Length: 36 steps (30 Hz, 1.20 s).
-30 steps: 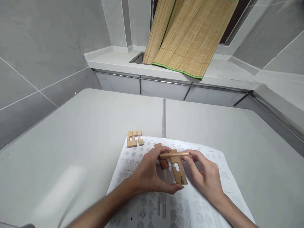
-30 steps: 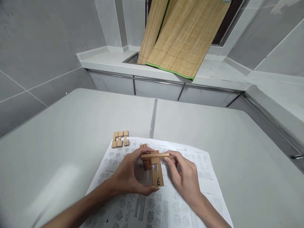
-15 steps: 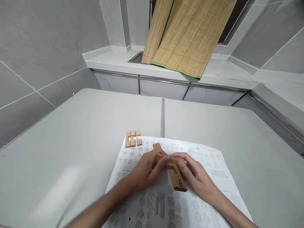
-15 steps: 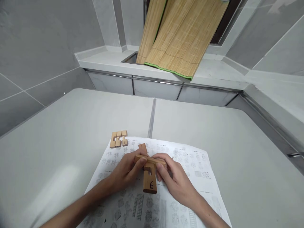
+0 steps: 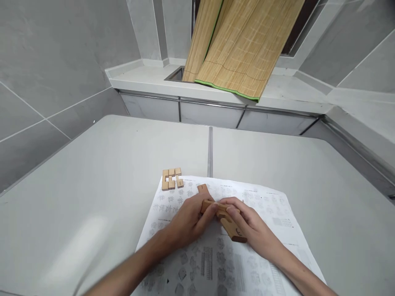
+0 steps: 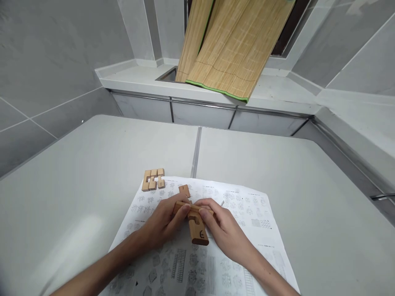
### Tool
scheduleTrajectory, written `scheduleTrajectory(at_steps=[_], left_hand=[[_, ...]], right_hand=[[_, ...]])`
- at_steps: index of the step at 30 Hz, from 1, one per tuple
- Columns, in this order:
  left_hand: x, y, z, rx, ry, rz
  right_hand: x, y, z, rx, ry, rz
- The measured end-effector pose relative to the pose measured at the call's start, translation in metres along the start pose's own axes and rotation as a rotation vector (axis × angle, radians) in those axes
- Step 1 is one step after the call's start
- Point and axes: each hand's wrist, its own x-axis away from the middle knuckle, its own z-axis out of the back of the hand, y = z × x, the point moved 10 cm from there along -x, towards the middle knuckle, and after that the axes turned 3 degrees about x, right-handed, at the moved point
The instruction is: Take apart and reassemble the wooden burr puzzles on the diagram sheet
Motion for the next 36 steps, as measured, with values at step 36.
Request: scheduleTrajectory(at_steps=[36], left_hand=[[0.007,-0.018,-0.026,0.405,-0.229,0.209]], right_hand=[[0.023,-0.040,0.021,0.531,0.439,0.535]])
